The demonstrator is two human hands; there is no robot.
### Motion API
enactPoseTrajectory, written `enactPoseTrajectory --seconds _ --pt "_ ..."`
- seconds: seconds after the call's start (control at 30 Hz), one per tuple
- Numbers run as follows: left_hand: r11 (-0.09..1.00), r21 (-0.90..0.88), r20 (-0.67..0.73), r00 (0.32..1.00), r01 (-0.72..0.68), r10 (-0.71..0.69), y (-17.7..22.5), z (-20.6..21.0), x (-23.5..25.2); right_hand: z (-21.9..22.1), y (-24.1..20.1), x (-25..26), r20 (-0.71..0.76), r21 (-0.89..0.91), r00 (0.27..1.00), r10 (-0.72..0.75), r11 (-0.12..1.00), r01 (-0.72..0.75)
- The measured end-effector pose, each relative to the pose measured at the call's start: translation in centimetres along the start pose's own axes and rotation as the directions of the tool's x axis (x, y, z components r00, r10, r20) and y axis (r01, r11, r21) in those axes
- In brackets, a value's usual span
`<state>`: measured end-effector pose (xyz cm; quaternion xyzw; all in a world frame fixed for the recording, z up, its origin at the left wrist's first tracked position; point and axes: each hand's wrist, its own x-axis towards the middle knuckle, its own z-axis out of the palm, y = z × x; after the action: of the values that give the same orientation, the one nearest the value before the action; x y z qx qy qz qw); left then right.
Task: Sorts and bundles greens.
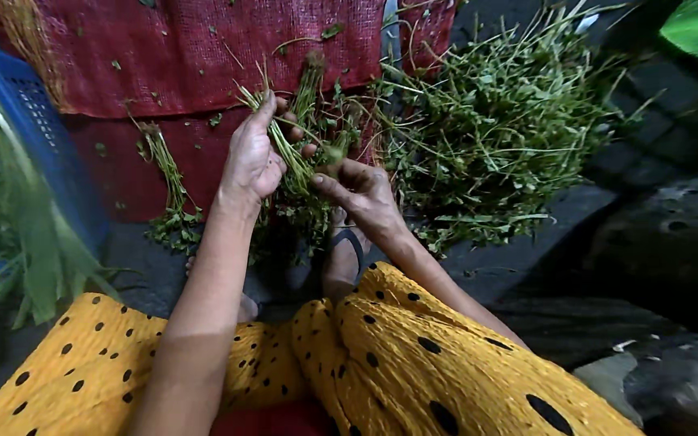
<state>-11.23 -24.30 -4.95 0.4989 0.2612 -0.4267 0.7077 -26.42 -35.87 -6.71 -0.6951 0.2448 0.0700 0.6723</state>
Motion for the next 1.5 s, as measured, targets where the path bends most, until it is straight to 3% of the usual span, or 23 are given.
enactPoseTrajectory --seconds 0.1,0.2,0.33,0.47,0.6,0.7,0.77,0.97,1.07,1.17,1.33,1.5 --pt "0.977 0.198 -0.029 0.996 -0.075 0.083 0.0 0.2 -0.2 -0.6 0.0 0.8 -0.015 0.118 1.0 0.014 0.993 -0.012" --pt "0.873 0.464 -0.047 0.98 -0.151 0.195 0.1 0.3 -0.3 -2.6 -0.8 1.2 -0.04 0.324 0.994 0.102 0.942 -0.084" --pt "0.936 0.344 -0.069 0.992 -0.072 0.102 0.5 -0.4 -0.1 -5.2 -1.1 1.4 -0.203 0.513 0.963 0.179 0.857 -0.051" --pt "0.973 0.226 -0.11 0.991 -0.048 0.075 1.0 -0.8 0.0 -6.2 -0.4 1.3 -0.376 0.31 0.914 0.151 0.95 -0.03" --pt "0.982 0.177 -0.095 0.992 -0.06 0.078 1.3 -0.9 -0.1 -4.8 -0.3 1.0 -0.26 0.117 0.96 0.107 0.99 -0.078" --pt "0.979 0.192 -0.089 0.992 -0.07 0.089 1.3 -0.6 -0.2 -2.8 -0.9 1.3 -0.126 0.169 0.98 0.156 0.977 -0.134" --pt "0.969 0.234 -0.097 0.99 -0.082 0.107 1.2 -0.2 -0.4 -1.8 -1.3 1.6 -0.07 0.204 0.992 0.106 0.975 -0.09" --pt "0.932 0.329 -0.081 0.979 -0.149 0.185 0.9 0.3 -0.8 -0.6 -1.0 2.2 -0.084 -0.051 0.984 -0.157 0.987 0.154" --pt "0.92 0.36 -0.071 0.979 -0.156 0.193 0.9 0.4 -0.8 -0.2 -0.8 2.1 -0.069 -0.149 0.981 -0.183 0.974 0.172" --pt "0.893 0.412 -0.045 0.974 -0.183 0.22 0.6 0.5 -0.7 -0.2 -0.8 2.1 -0.091 -0.138 0.984 -0.15 0.981 0.137" --pt "0.866 0.466 -0.046 0.973 -0.179 0.226 0.5 0.6 -0.7 -1.2 -0.2 2.6 -0.275 0.03 0.957 -0.089 0.994 0.102" --pt "0.88 0.449 -0.081 0.974 -0.154 0.212 0.6 0.6 -0.6 -4.5 0.5 2.7 -0.499 -0.061 0.862 -0.091 0.996 0.07"
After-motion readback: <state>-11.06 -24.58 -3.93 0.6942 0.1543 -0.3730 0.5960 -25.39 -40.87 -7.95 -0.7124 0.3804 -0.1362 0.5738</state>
